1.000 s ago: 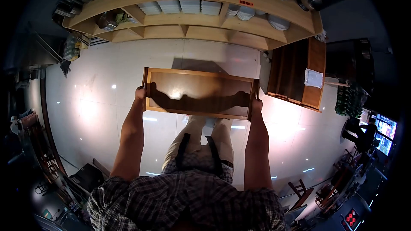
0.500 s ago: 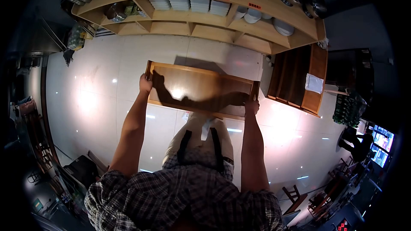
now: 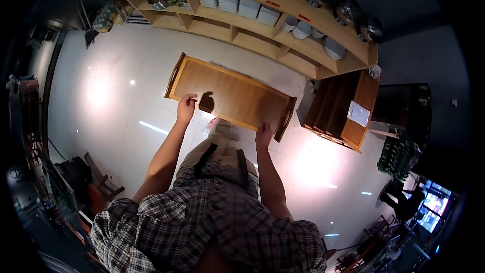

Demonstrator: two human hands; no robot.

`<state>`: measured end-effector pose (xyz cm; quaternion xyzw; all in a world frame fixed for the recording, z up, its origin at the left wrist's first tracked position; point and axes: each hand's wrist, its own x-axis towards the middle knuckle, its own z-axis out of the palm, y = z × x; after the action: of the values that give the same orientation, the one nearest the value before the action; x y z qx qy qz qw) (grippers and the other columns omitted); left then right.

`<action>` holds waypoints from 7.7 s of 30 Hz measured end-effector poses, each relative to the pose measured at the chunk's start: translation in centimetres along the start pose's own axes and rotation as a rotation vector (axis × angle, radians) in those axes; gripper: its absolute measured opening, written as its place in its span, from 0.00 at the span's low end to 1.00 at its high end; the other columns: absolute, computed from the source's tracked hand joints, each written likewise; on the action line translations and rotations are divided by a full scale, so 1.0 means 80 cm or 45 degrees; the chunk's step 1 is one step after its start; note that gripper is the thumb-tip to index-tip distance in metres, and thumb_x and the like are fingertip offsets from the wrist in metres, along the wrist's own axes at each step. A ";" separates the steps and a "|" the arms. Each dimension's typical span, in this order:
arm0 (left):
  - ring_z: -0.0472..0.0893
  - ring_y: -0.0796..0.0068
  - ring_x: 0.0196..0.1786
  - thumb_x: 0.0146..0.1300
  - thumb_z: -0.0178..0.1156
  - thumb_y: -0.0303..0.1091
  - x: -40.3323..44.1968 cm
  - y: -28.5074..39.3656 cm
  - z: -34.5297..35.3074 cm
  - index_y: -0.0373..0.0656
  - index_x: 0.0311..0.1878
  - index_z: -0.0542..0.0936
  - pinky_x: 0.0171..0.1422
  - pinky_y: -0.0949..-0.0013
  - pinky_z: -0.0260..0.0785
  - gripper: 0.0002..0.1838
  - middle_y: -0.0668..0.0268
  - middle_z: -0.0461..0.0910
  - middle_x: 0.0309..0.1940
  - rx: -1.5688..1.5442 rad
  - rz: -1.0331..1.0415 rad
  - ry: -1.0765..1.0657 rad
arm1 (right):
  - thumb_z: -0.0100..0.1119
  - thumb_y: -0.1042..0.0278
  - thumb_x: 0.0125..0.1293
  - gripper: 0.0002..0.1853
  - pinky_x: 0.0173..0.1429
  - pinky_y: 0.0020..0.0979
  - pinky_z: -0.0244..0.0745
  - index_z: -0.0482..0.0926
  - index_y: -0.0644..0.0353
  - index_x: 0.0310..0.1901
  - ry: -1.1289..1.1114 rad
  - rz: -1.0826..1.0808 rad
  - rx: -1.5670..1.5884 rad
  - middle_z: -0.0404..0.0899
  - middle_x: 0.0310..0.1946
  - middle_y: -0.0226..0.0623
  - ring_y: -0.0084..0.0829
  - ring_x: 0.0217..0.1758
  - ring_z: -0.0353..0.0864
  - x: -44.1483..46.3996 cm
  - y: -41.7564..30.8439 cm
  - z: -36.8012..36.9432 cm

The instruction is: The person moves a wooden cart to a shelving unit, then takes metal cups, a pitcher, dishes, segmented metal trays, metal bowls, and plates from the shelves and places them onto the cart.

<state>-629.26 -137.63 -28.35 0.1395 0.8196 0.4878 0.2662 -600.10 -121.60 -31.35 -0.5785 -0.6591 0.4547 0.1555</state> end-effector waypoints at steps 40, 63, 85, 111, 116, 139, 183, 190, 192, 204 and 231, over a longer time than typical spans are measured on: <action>0.80 0.66 0.43 0.70 0.42 0.46 0.277 -0.120 -0.530 0.36 0.42 0.81 0.51 0.68 0.69 0.24 0.57 0.83 0.36 0.021 -0.090 -0.100 | 0.50 0.79 0.63 0.05 0.34 0.22 0.72 0.74 0.64 0.41 -0.157 -0.047 0.147 0.75 0.26 0.30 0.22 0.30 0.75 0.008 -0.212 0.556; 0.77 0.59 0.50 0.56 0.52 0.24 0.662 -0.021 -0.592 0.44 0.58 0.70 0.56 0.61 0.69 0.23 0.58 0.80 0.45 0.334 0.301 -0.266 | 0.53 0.62 0.65 0.16 0.31 0.30 0.71 0.71 0.63 0.23 -0.374 0.170 0.403 0.72 0.16 0.31 0.24 0.22 0.74 0.158 -0.543 0.765; 0.67 0.51 0.62 0.51 0.55 0.22 0.791 0.025 -0.552 0.39 0.59 0.68 0.66 0.55 0.60 0.27 0.50 0.67 0.60 0.523 0.615 -0.369 | 0.56 0.74 0.57 0.20 0.49 0.32 0.76 0.70 0.59 0.52 -0.196 0.017 -0.028 0.77 0.47 0.44 0.34 0.47 0.80 0.247 -0.590 0.817; 0.51 0.54 0.72 0.55 0.55 0.28 0.861 -0.336 -0.346 0.47 0.68 0.58 0.72 0.45 0.45 0.35 0.56 0.50 0.70 0.945 0.305 -0.377 | 0.52 0.76 0.59 0.26 0.62 0.36 0.65 0.66 0.61 0.61 -0.281 -0.254 0.099 0.70 0.57 0.51 0.45 0.61 0.70 0.449 -0.280 1.085; 0.51 0.55 0.71 0.56 0.57 0.32 0.920 -0.413 -0.307 0.46 0.67 0.59 0.71 0.45 0.45 0.34 0.55 0.51 0.69 0.964 0.507 -0.393 | 0.55 0.75 0.56 0.26 0.62 0.38 0.65 0.66 0.69 0.59 -0.031 -0.321 -0.038 0.70 0.55 0.55 0.49 0.59 0.70 0.520 -0.227 1.174; 0.54 0.52 0.70 0.51 0.65 0.43 0.983 -0.483 -0.286 0.51 0.69 0.56 0.68 0.42 0.50 0.42 0.54 0.51 0.69 1.027 0.517 -0.162 | 0.61 0.71 0.46 0.10 0.33 0.34 0.69 0.71 0.66 0.26 0.455 -0.570 -0.070 0.75 0.20 0.43 0.36 0.24 0.74 0.580 -0.167 1.276; 0.64 0.46 0.61 0.38 0.75 0.34 0.420 0.076 -0.559 0.37 0.65 0.56 0.61 0.55 0.64 0.50 0.50 0.64 0.59 0.264 0.761 -0.314 | 0.46 0.89 0.47 0.37 0.60 0.38 0.69 0.62 0.60 0.64 -0.377 -0.736 -0.140 0.72 0.53 0.50 0.48 0.57 0.72 -0.021 -0.656 0.625; 0.62 0.50 0.62 0.36 0.73 0.40 0.317 0.083 -0.576 0.46 0.66 0.60 0.69 0.40 0.47 0.50 0.57 0.62 0.58 0.773 0.956 -0.658 | 0.43 0.88 0.47 0.38 0.58 0.40 0.68 0.61 0.58 0.65 -0.176 -0.484 -0.074 0.71 0.54 0.55 0.52 0.56 0.71 -0.167 -0.589 0.586; 0.61 0.51 0.63 0.36 0.73 0.39 0.292 0.079 -0.570 0.46 0.65 0.61 0.69 0.42 0.47 0.49 0.57 0.63 0.58 0.742 0.976 -0.771 | 0.44 0.88 0.47 0.38 0.58 0.40 0.68 0.61 0.57 0.65 -0.105 -0.492 -0.053 0.71 0.53 0.55 0.52 0.56 0.72 -0.196 -0.570 0.570; 0.64 0.54 0.62 0.32 0.73 0.35 0.214 0.122 -0.445 0.46 0.62 0.67 0.67 0.56 0.57 0.46 0.57 0.65 0.58 0.669 1.154 -0.901 | 0.48 0.88 0.48 0.38 0.64 0.37 0.62 0.57 0.61 0.66 -0.168 -0.355 0.085 0.66 0.59 0.55 0.50 0.63 0.65 -0.191 -0.481 0.439; 0.61 0.60 0.67 0.55 0.65 0.33 0.102 0.066 -0.077 0.41 0.70 0.50 0.68 0.65 0.57 0.44 0.51 0.58 0.66 0.186 0.230 -0.957 | 0.75 0.64 0.41 0.50 0.64 0.38 0.64 0.55 0.63 0.65 0.244 -0.319 -0.036 0.66 0.59 0.50 0.46 0.62 0.66 -0.044 -0.284 0.202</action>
<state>-639.67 -135.55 -23.81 0.3987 0.6818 0.3647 0.4932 -625.04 -129.67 -21.23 -0.5346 -0.7146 0.3651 0.2649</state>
